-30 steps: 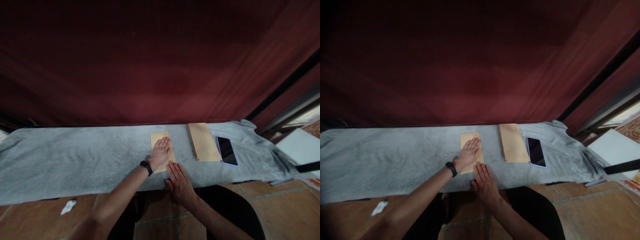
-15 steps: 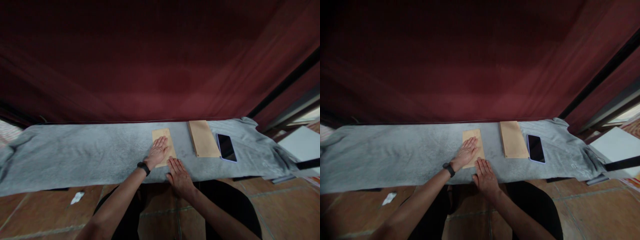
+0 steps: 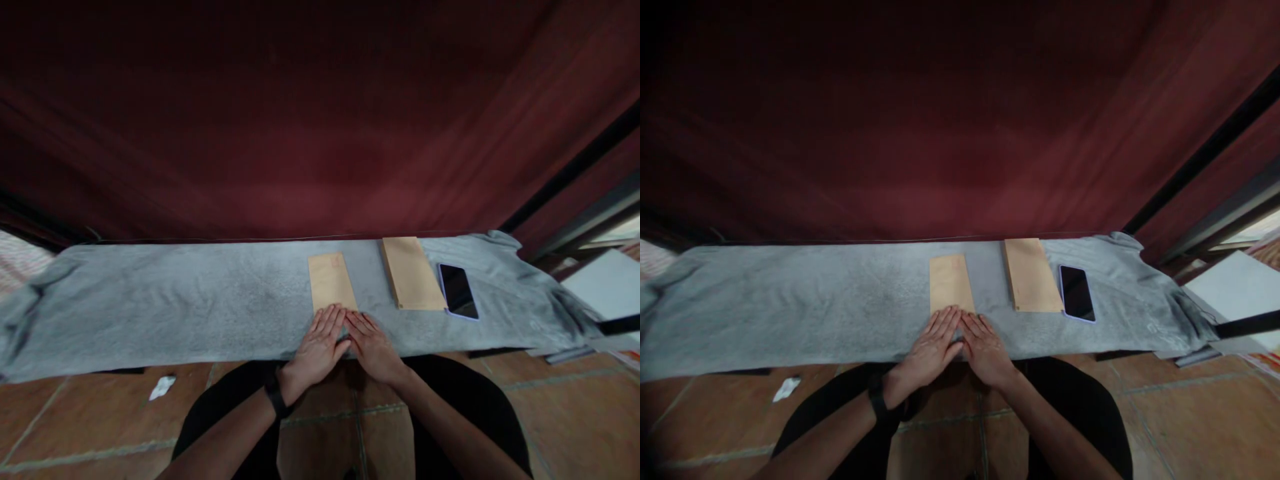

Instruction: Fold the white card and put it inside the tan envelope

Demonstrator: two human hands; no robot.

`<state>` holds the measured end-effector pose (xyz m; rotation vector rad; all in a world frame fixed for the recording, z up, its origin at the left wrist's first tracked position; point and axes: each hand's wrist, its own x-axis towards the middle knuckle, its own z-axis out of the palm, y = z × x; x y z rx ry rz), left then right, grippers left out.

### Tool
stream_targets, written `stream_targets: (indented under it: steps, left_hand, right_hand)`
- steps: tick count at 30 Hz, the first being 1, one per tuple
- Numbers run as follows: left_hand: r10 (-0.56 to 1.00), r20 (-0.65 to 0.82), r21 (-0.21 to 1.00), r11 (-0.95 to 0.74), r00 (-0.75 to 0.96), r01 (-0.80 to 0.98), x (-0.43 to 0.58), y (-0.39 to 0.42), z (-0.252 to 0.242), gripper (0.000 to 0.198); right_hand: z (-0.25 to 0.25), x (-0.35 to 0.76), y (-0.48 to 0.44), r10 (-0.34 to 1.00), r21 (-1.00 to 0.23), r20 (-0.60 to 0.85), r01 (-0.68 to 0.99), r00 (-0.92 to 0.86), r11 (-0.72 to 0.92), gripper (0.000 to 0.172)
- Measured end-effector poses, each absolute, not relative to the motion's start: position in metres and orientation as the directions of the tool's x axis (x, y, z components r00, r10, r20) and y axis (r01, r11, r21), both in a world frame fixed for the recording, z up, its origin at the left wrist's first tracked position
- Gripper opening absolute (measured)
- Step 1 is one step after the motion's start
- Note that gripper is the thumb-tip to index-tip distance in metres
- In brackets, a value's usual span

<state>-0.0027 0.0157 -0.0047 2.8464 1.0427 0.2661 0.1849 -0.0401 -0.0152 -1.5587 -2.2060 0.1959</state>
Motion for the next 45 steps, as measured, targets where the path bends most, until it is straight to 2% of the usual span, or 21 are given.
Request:
stream_targets:
  steps: [3,7,9,13,16,24,27,32,39,45]
  left_hand:
    - [0.634,0.148,0.138,-0.774,0.759,0.618,-0.004,0.009,-0.003,0.074]
    - [0.618,0.157,0.150,-0.786,0.770,0.600,-0.003,0.011,0.002,0.083]
    - [0.615,0.164,0.166,-0.788,0.771,0.593,-0.001,0.009,0.003,0.083]
    - [0.613,0.168,0.200,-0.788,0.772,0.582,0.002,0.006,0.002,0.078]
    - [0.596,0.174,0.223,-0.799,0.784,0.558,0.002,0.007,0.001,0.076]
    - [0.583,0.191,0.236,-0.808,0.790,0.539,0.002,0.010,-0.006,0.077]
    - [0.588,0.191,0.234,-0.805,0.786,0.546,0.002,0.010,-0.008,0.073]
    - [0.594,0.189,0.226,-0.801,0.782,0.554,0.003,0.010,-0.008,0.076]
    - [0.587,0.181,0.215,-0.806,0.789,0.551,0.003,0.011,-0.009,0.075]
    - [0.580,0.141,0.238,-0.807,0.803,0.541,-0.001,0.009,-0.005,0.075]
  right_hand:
    - [-0.012,0.194,-0.036,0.923,-0.450,0.242,0.808,-0.299,0.380,0.053]
    - [-0.009,0.203,-0.023,0.943,-0.553,0.239,0.766,-0.230,0.327,0.046]
    - [-0.008,0.203,-0.012,0.950,-0.522,0.220,0.796,-0.221,0.306,0.047]
    - [-0.012,0.196,0.017,0.951,-0.367,0.151,0.878,-0.270,0.307,0.053]
    - [-0.019,0.191,0.045,0.955,-0.263,0.162,0.922,-0.248,0.284,0.054]
    - [-0.020,0.181,0.099,0.976,-0.170,0.173,0.972,-0.131,0.160,0.058]
    - [-0.019,0.180,0.097,0.980,-0.155,0.157,0.977,-0.121,0.145,0.059]
    - [-0.020,0.194,0.071,0.962,-0.179,0.202,0.959,-0.182,0.219,0.054]
    - [-0.017,0.197,-0.001,0.954,-0.286,0.187,0.916,-0.236,0.283,0.053]
    - [-0.023,0.184,-0.055,0.936,-0.246,0.240,0.916,-0.259,0.317,0.064]
